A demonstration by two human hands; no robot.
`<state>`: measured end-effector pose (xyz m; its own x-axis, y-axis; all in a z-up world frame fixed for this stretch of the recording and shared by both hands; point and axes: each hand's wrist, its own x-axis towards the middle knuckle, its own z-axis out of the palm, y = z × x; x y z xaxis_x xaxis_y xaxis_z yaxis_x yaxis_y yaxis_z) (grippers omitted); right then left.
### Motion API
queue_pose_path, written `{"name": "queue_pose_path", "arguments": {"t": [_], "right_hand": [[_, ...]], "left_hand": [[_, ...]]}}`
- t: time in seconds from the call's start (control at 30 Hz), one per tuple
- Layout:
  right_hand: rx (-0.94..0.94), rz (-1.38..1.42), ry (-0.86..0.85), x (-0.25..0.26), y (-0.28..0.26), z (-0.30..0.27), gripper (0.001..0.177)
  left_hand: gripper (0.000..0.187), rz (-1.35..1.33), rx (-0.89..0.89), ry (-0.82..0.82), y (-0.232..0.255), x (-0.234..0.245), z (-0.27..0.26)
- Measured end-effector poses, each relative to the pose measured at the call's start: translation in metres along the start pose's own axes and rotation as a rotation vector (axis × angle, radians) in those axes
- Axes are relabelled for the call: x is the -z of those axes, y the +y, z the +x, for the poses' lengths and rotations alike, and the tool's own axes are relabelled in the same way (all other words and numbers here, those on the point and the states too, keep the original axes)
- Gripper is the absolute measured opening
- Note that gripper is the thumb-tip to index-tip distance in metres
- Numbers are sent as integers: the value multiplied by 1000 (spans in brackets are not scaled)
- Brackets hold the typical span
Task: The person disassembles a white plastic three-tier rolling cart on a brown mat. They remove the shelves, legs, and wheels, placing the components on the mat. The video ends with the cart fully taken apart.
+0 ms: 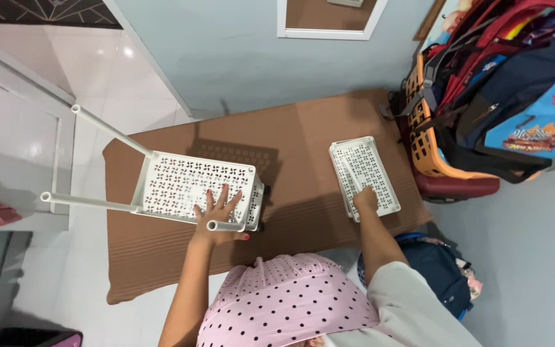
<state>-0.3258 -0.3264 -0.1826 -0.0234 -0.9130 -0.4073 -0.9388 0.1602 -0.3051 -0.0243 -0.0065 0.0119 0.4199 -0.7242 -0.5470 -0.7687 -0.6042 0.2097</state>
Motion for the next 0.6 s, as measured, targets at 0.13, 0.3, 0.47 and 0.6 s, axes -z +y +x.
{"name": "queue_pose_path", "arguments": {"t": [0.13, 0.3, 0.47, 0.6], "right_hand": [[50, 51, 5, -5, 2, 7, 43], [90, 66, -5, -10, 8, 9, 43], [157, 85, -20, -21, 24, 22, 46], [297, 83, 95, -29, 32, 35, 43]], "left_hand": [[132, 17, 45, 23, 6, -3, -1], [129, 18, 78, 66, 9, -9, -2], [125, 61, 85, 97, 11, -17, -1], [124, 69, 80, 125, 11, -20, 0]]}}
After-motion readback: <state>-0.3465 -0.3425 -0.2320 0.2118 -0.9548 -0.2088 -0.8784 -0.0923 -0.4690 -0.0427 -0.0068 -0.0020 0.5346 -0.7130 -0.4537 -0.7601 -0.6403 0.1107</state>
